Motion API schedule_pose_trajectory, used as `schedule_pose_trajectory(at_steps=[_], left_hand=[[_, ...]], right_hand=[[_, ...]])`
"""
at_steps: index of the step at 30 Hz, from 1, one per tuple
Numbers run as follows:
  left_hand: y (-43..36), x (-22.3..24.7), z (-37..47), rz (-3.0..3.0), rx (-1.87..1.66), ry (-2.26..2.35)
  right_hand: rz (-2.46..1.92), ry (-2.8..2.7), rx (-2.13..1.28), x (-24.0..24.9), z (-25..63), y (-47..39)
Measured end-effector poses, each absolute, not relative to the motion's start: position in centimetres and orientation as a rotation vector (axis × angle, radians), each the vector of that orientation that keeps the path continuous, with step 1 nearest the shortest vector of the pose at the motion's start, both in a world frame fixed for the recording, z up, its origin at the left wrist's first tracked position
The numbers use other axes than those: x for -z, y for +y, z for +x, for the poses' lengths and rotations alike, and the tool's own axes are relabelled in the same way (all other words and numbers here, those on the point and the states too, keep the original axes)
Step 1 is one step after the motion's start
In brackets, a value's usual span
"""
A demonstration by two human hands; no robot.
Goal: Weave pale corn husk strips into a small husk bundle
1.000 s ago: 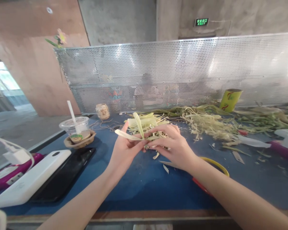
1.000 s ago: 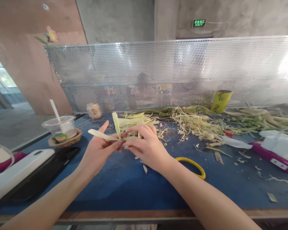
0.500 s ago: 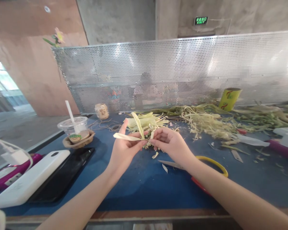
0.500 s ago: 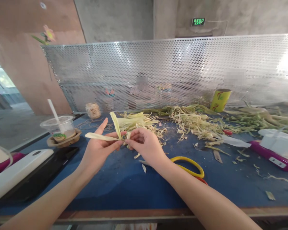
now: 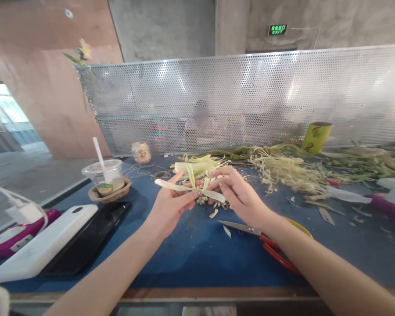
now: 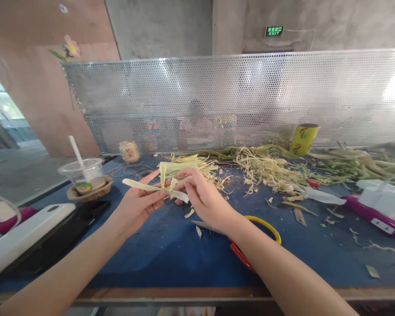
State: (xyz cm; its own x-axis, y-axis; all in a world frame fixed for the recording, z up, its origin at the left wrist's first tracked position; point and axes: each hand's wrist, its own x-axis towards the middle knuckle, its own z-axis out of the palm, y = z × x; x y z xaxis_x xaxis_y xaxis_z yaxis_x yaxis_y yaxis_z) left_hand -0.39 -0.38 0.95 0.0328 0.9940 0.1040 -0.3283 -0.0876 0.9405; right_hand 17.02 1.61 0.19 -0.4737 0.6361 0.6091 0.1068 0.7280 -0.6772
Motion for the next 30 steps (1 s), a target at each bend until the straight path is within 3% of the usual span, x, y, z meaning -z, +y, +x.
schedule_pose_trajectory(at_steps=[5, 9, 16, 22, 30], left_hand=[[-0.1, -1.0, -0.6, 0.893, -1.244, 0.858], [-0.2, -0.8, -0.4, 0.861, -1.180, 0.854], [-0.4, -0.6, -0.3, 0.876, -1.135, 0.873], [-0.3, -0.3, -0.3, 1.016, -1.147, 0.850], [-0.8, -0.4, -0.1, 1.388, -1.341, 0.897]], right_hand=[[-0.446, -2.247, -0.133, -0.3, 17.9, 2.7], [-0.449, -2.137, 0.221, 0.1, 17.8, 2.8], [-0.328, -2.259, 0.456, -0.3, 18.0, 2.2], [-0.331, -2.177, 0.114, 0.1, 17.5, 2.5], [-0.881, -1.943, -0.552, 0.5, 16.5, 2.2]])
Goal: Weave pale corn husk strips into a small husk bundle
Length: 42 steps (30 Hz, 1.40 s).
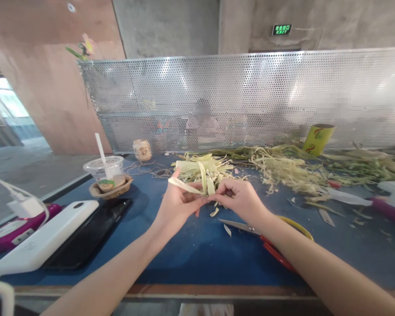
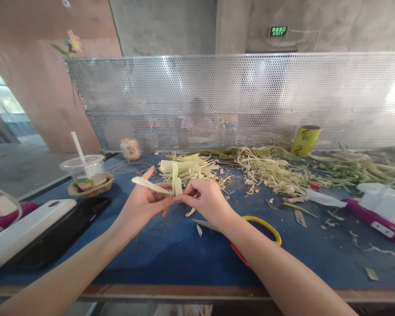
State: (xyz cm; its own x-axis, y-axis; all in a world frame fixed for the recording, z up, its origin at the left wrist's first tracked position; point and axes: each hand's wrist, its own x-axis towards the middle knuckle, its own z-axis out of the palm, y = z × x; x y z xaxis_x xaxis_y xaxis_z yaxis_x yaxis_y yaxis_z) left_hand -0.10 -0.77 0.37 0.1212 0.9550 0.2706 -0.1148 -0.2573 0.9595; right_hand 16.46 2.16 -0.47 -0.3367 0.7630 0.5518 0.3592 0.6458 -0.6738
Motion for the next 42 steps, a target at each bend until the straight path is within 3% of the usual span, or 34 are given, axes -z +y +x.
schedule_pose_trajectory(at_steps=[5, 13, 21, 24, 29, 37, 42], left_hand=[[-0.8, -0.3, 0.2, 1.326, -1.477, 0.905], [-0.9, -0.7, 0.1, 1.361, -1.339, 0.928], [-0.9, -0.6, -0.2, 1.455, -1.231, 0.894], [-1.0, -0.7, -0.1, 1.420, -1.234, 0.898], [-0.8, -0.4, 0.2, 1.365, -1.252, 0.875], [-0.5, -0.6, 0.2, 1.166, -1.162, 0.887], [-0.7, -0.5, 0.3, 1.226, -1.162, 0.920]], right_hand=[[-0.904, -1.928, -0.560, 0.4, 16.3, 2.1], [-0.882, -1.969, -0.477, 0.1, 16.1, 1.8], [-0.991, -1.766, -1.048, 0.5, 16.4, 3.0], [-0.904, -1.640, -1.096, 0.7, 16.2, 3.0], [-0.924, -1.712, -0.731, 1.2, 15.8, 2.3], [-0.544, -2.084, 0.410, 0.0, 16.8, 1.6], [-0.334, -2.261, 0.544, -0.3, 17.1, 1.7]])
